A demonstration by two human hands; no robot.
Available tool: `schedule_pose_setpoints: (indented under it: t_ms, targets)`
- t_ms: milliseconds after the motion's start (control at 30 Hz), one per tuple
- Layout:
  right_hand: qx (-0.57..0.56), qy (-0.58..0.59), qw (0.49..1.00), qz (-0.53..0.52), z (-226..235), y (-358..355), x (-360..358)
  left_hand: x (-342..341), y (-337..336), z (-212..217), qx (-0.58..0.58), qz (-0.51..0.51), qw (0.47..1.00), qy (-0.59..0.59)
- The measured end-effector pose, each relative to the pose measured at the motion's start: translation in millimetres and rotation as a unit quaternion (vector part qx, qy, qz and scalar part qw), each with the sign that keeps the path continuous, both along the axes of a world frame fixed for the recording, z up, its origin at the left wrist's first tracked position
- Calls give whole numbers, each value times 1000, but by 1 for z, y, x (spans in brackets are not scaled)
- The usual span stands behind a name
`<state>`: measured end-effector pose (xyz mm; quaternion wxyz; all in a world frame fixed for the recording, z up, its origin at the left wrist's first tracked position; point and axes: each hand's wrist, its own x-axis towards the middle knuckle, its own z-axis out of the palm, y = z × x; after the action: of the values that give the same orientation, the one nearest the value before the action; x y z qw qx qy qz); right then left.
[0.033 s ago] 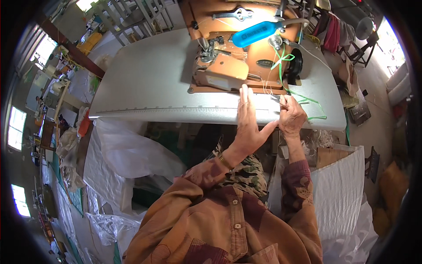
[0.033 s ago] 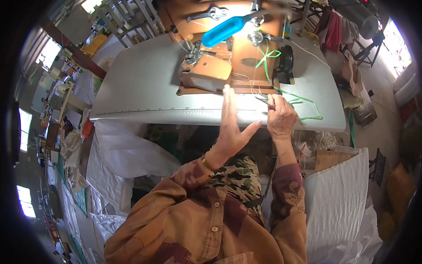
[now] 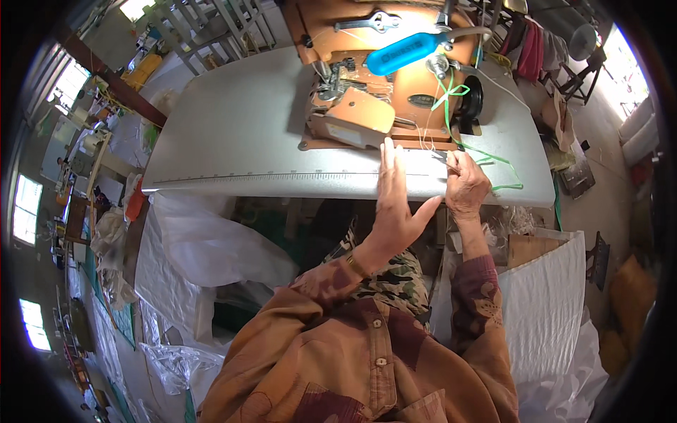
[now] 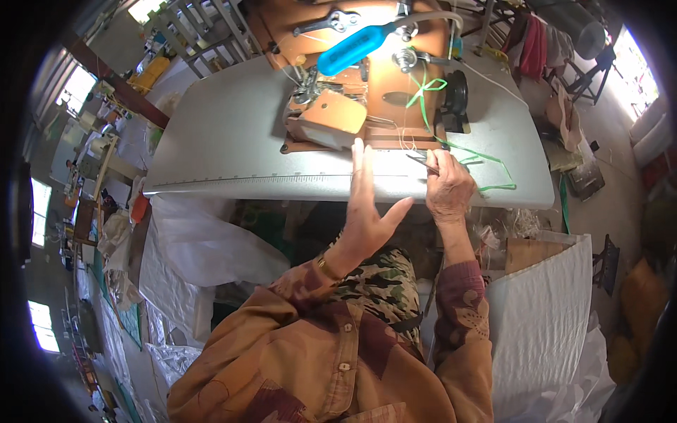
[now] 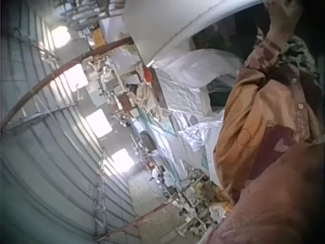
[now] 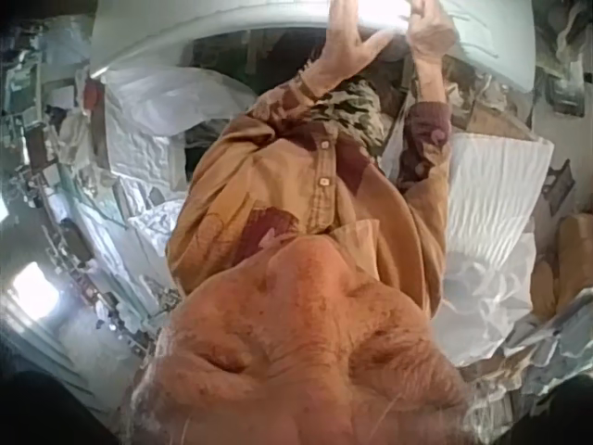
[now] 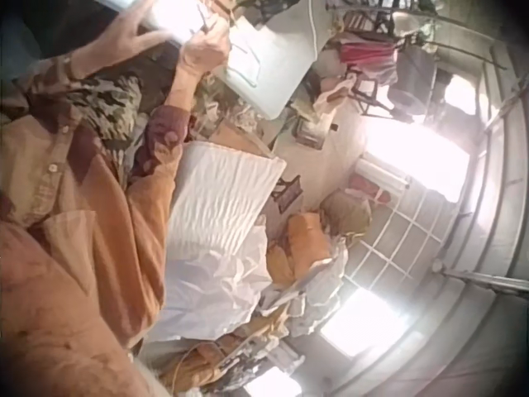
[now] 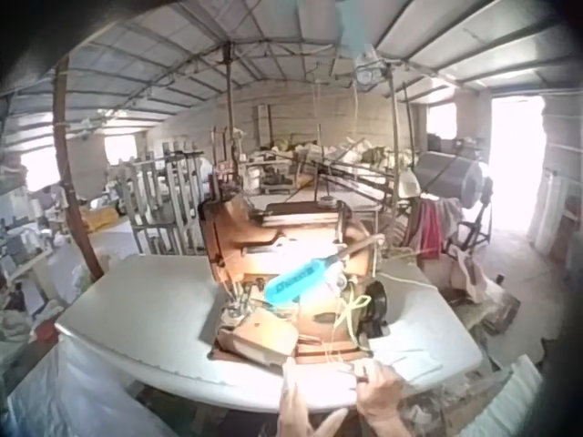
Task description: The person operates a sewing machine to stitch a white plastic bag. They guide the bag under the needle, cut threads with scissors, and adjust the machine's threading and tension components. The person also handles a small metal piece and a green ribbon during the process.
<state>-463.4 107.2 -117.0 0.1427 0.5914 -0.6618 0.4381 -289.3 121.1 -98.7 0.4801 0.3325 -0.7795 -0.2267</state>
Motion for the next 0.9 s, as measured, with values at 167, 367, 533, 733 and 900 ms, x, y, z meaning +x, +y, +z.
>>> schedule_pose_setpoints:
  t_ms: [167,367,533,733,900]
  targets:
    - [-43,9,999,10,-2,0,-4,37,0,27,-153,87,984,6]
    - [-37,4,999,4,-2,-1,-2,46,-85,47,-314,226,922,19]
    - [-41,-6,999,15,-1,1,-6,35,-116,55,-384,245,888,59]
    - [-30,-16,999,9,2,1,1,-2,-170,48,-361,339,868,34]
    - [-40,-6,999,6,1,3,-2,17,-128,36,-369,255,887,113]
